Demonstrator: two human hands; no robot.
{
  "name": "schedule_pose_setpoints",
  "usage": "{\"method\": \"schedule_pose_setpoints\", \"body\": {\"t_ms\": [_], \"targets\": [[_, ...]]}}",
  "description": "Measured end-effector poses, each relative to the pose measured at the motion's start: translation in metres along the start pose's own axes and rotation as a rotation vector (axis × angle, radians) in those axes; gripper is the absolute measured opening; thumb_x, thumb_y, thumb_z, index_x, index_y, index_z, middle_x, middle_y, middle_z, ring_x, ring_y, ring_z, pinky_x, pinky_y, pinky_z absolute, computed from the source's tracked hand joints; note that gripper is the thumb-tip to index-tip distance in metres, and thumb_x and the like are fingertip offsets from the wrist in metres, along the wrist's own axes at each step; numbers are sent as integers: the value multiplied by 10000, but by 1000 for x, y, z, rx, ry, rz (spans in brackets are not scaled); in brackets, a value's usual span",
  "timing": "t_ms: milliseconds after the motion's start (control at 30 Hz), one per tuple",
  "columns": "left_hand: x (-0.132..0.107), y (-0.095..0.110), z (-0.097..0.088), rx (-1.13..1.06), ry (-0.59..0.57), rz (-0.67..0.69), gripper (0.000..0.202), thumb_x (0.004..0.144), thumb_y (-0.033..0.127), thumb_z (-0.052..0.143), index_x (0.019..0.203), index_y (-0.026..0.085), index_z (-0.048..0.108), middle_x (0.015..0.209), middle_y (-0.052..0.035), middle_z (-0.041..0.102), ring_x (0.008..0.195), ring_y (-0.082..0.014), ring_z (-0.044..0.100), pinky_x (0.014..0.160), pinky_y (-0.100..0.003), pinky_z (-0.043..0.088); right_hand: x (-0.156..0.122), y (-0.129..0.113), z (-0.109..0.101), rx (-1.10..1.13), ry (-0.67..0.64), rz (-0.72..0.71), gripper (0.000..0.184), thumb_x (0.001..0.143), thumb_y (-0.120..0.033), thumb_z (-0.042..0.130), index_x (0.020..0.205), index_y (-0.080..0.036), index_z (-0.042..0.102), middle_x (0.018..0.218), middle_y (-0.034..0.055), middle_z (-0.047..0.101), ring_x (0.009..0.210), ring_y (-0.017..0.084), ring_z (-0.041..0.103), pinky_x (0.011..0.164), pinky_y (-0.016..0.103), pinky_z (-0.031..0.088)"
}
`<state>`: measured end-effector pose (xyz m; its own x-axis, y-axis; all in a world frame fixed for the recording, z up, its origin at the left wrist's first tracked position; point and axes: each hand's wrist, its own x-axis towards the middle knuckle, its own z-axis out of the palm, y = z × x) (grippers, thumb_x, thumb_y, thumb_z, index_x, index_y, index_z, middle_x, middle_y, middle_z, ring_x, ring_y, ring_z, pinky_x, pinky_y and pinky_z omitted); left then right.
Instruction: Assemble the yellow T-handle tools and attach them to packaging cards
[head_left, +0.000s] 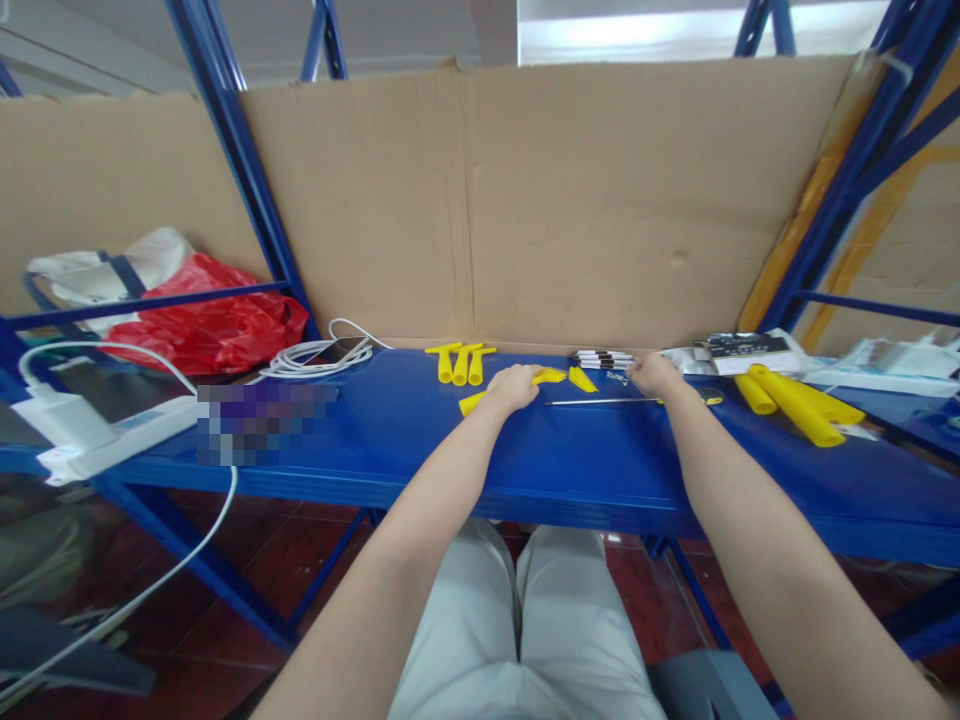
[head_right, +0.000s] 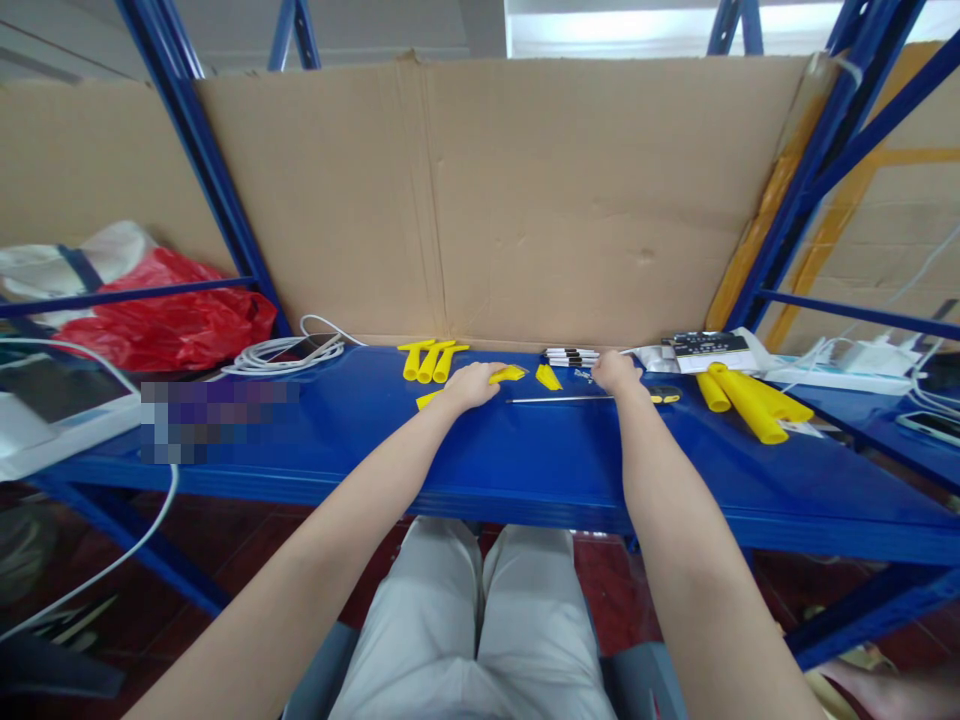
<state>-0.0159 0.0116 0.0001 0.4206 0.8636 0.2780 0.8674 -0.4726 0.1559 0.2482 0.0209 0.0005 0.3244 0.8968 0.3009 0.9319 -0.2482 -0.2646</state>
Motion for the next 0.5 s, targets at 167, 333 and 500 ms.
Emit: {"method": "schedule_pose_setpoints", "body": {"t_ms": [167, 333, 500], "targets": [[0, 0, 1, -16, -65, -10, 468, 839, 191, 534, 1299, 237, 604, 1265, -88, 645, 1164, -275, 601, 994, -362, 453, -8, -7, -5, -66, -115, 98, 264, 809, -205, 510, 938, -175, 739, 1149, 155, 663, 1141, 331, 571, 949, 485, 414], [2, -2, 0, 8, -94, 4, 479, 850, 207, 523, 1324, 240, 581, 1305, -75, 622, 1176, -259, 593, 993, -338, 451, -12, -10, -8, -92, -162, 81, 240, 778, -179, 552, 920, -204, 745, 1142, 123, 674, 1143, 325, 576, 979, 499, 394], [2, -2, -1, 28, -107, 14, 477, 855, 206, 515, 1326, 245, 577, 1312, -62, 618, 1180, -239, 590, 994, -315, 446, -11, -9, -7, -117, -155, 64, 207, 788, -213, 583, 908, -237, 749, 1085, 94, 693, 1100, 300, 601, 953, 469, 417]]}}
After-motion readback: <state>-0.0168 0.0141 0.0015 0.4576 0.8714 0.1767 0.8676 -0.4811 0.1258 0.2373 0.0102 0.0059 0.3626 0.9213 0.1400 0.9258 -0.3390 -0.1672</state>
